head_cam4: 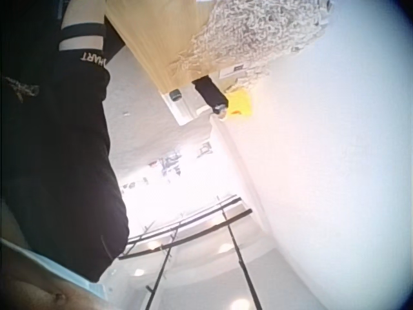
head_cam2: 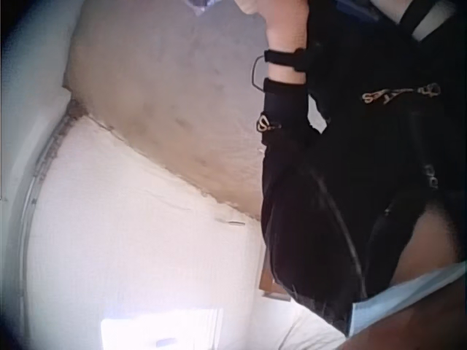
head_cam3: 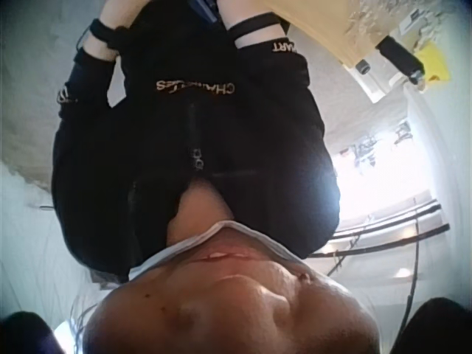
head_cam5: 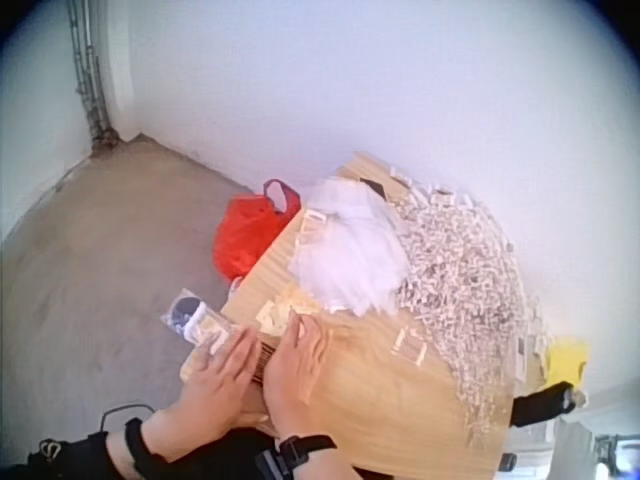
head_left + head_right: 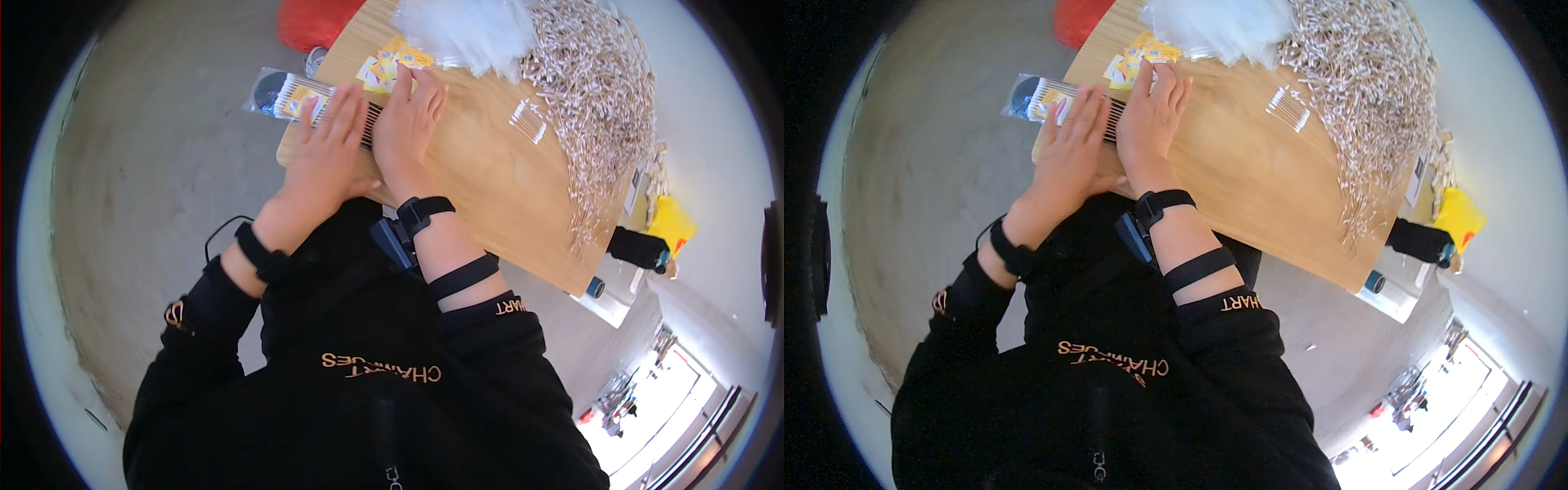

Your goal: Sorting and packaging cotton swabs into small plastic bags at a wooden table.

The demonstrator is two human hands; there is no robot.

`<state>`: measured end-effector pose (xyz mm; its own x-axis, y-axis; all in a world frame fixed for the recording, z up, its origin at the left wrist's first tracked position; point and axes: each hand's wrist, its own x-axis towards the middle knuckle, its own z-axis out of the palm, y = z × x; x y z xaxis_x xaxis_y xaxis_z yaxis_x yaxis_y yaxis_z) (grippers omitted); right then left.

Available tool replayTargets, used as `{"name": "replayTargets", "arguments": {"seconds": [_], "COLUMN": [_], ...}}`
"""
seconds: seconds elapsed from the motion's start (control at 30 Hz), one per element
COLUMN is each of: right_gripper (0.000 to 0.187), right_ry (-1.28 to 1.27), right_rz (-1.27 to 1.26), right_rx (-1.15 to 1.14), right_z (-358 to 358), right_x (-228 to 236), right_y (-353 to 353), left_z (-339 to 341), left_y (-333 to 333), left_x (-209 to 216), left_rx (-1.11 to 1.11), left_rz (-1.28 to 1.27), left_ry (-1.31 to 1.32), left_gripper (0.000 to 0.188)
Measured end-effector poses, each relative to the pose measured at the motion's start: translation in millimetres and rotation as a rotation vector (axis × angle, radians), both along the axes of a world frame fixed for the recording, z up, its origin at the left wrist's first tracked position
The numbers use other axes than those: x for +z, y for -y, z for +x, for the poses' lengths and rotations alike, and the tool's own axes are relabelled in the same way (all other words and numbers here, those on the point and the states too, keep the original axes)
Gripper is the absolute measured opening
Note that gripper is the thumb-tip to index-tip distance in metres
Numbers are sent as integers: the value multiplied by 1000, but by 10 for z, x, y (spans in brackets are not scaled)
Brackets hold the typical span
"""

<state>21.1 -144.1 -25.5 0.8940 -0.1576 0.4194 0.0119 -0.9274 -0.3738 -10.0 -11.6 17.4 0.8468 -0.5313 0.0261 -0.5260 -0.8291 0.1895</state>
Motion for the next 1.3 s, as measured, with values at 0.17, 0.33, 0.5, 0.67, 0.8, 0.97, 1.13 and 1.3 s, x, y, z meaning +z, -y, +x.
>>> {"name": "replayTargets", "arguments": {"seconds": [0.17, 0.33, 0.5, 0.67, 0.8, 0.97, 1.13, 1.3], "right_gripper": [38, 41, 39, 40, 40, 44, 40, 42], "right_ry": [-69, -68, -106, -128, -126, -53, -49, -8], "right_rz": [-22, 28, -21, -26, -21, -10, 0, 60], "right_rx": [-17, 2, -7, -3, 8, -4, 28, 17], "right_z": [9, -3, -10, 4, 37, 92, 170, 223], "right_x": [17, 55, 46, 36, 46, 45, 0, 43], "right_y": [32, -14, -13, -57, -108, -158, -250, -410], "left_z": [414, 898, 893, 876, 864, 854, 850, 829], "left_y": [-558, -859, -699, -706, -690, -644, -647, -603], "left_x": [12, -442, -587, -698, -763, -809, -781, -714], "left_rx": [344, 828, 854, 931, 896, 852, 880, 871], "left_rz": [-456, -1013, -1409, -1607, -1661, -1715, -1686, -1623], "left_ry": [287, -265, -765, -988, -982, -895, -840, -793], "left_gripper": [67, 45, 32, 27, 27, 25, 23, 20]}}
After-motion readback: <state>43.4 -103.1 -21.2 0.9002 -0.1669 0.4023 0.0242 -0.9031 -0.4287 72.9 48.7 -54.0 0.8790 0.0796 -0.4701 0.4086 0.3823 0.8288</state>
